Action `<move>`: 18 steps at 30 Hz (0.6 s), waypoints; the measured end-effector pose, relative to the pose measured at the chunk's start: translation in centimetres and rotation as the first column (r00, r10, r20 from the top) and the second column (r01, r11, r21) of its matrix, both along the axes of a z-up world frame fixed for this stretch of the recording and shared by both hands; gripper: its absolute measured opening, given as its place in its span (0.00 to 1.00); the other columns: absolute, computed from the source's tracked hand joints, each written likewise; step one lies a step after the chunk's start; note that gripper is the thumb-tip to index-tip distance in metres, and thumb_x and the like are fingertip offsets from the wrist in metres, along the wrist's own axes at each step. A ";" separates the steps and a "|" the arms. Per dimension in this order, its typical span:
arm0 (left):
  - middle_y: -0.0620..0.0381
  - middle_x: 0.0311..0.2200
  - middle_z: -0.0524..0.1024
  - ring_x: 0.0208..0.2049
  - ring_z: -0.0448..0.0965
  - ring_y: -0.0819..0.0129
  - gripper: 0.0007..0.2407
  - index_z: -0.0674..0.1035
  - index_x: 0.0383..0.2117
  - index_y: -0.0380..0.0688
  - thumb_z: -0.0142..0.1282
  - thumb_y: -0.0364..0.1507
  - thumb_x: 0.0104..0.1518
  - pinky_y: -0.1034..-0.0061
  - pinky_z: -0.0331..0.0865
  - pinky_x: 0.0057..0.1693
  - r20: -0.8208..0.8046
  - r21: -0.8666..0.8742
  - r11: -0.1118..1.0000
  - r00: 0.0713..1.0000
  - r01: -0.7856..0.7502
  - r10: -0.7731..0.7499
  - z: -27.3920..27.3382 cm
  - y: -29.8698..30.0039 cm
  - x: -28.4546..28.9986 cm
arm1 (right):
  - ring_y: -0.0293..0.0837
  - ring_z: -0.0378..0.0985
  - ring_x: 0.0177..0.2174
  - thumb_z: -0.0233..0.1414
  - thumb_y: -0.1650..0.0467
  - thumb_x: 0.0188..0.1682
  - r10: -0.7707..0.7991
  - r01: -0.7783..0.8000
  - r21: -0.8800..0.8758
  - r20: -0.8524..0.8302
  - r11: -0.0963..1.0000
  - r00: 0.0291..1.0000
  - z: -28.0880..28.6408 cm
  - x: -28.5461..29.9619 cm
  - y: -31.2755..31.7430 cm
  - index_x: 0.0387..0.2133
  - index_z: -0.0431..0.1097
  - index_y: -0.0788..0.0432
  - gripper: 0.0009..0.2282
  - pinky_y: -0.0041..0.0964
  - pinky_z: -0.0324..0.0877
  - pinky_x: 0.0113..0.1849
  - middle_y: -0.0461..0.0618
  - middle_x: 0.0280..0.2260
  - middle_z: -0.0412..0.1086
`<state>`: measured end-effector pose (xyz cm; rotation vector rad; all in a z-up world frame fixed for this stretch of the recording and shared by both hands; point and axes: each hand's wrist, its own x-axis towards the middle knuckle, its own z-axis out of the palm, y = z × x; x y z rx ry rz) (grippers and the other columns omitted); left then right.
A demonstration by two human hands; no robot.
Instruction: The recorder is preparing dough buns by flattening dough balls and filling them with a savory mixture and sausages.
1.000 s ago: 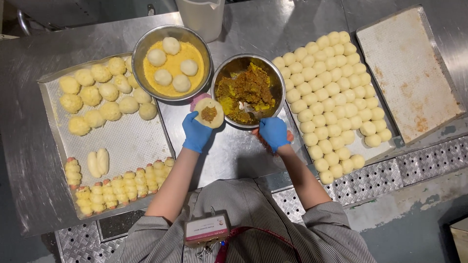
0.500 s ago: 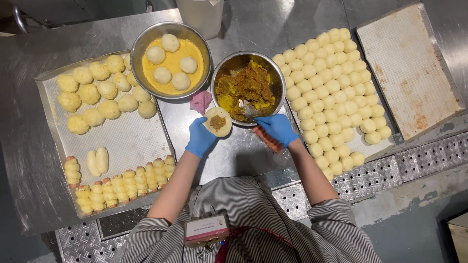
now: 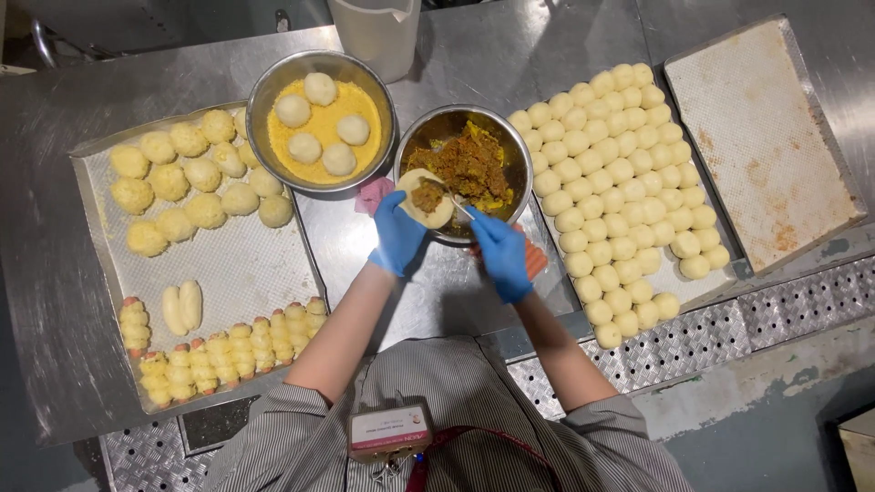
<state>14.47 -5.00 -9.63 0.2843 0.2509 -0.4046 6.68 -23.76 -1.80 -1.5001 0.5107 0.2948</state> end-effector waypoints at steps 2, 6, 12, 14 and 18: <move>0.44 0.57 0.73 0.60 0.71 0.51 0.22 0.68 0.61 0.33 0.44 0.32 0.60 0.57 0.62 0.68 0.015 -0.002 1.000 1.000 0.001 0.000 0.4 -1.1 1.2 | 0.43 0.67 0.23 0.52 0.70 0.57 0.191 0.014 -0.492 0.364 0.871 0.912 -0.6 -0.4 0.8 0.57 0.75 0.57 0.15 0.39 0.62 0.27 0.55 0.23 0.69; 0.46 0.56 0.73 0.58 0.71 0.53 0.21 0.68 0.61 0.33 0.45 0.33 0.65 0.60 0.62 0.67 0.000 0.019 1.000 1.000 0.013 -0.013 -0.9 -1.7 2.2 | 0.49 0.68 0.24 0.54 0.74 0.52 0.575 0.263 -0.842 0.518 0.470 0.633 0.8 -0.4 1.2 0.56 0.74 0.58 0.17 0.44 0.63 0.29 0.56 0.22 0.62; 0.46 0.56 0.73 0.58 0.72 0.53 0.21 0.68 0.59 0.33 0.45 0.32 0.61 0.59 0.63 0.67 0.020 -0.014 1.000 1.000 0.018 -0.017 3.7 -1.0 1.6 | 0.42 0.73 0.20 0.50 0.72 0.55 0.136 0.054 -0.367 0.471 0.929 0.871 3.2 -0.5 1.2 0.55 0.72 0.52 0.15 0.37 0.69 0.26 0.49 0.24 0.65; 0.46 0.56 0.73 0.59 0.72 0.53 0.21 0.68 0.59 0.33 0.45 0.32 0.61 0.58 0.62 0.67 0.009 -0.029 0.999 1.000 0.014 -0.013 3.7 -0.8 1.7 | 0.45 0.70 0.21 0.52 0.73 0.54 0.353 0.119 -0.655 0.541 0.746 0.764 3.0 -0.7 1.4 0.56 0.73 0.55 0.16 0.39 0.67 0.27 0.51 0.23 0.63; 0.44 0.56 0.72 0.59 0.72 0.51 0.21 0.68 0.59 0.31 0.47 0.28 0.60 0.56 0.63 0.68 0.004 -0.053 0.999 1.000 0.004 -0.004 2.7 -0.4 1.7 | 0.47 0.71 0.21 0.56 0.73 0.53 0.471 0.185 -0.812 0.489 0.554 0.734 2.7 -0.7 1.3 0.54 0.76 0.56 0.16 0.38 0.67 0.28 0.56 0.21 0.64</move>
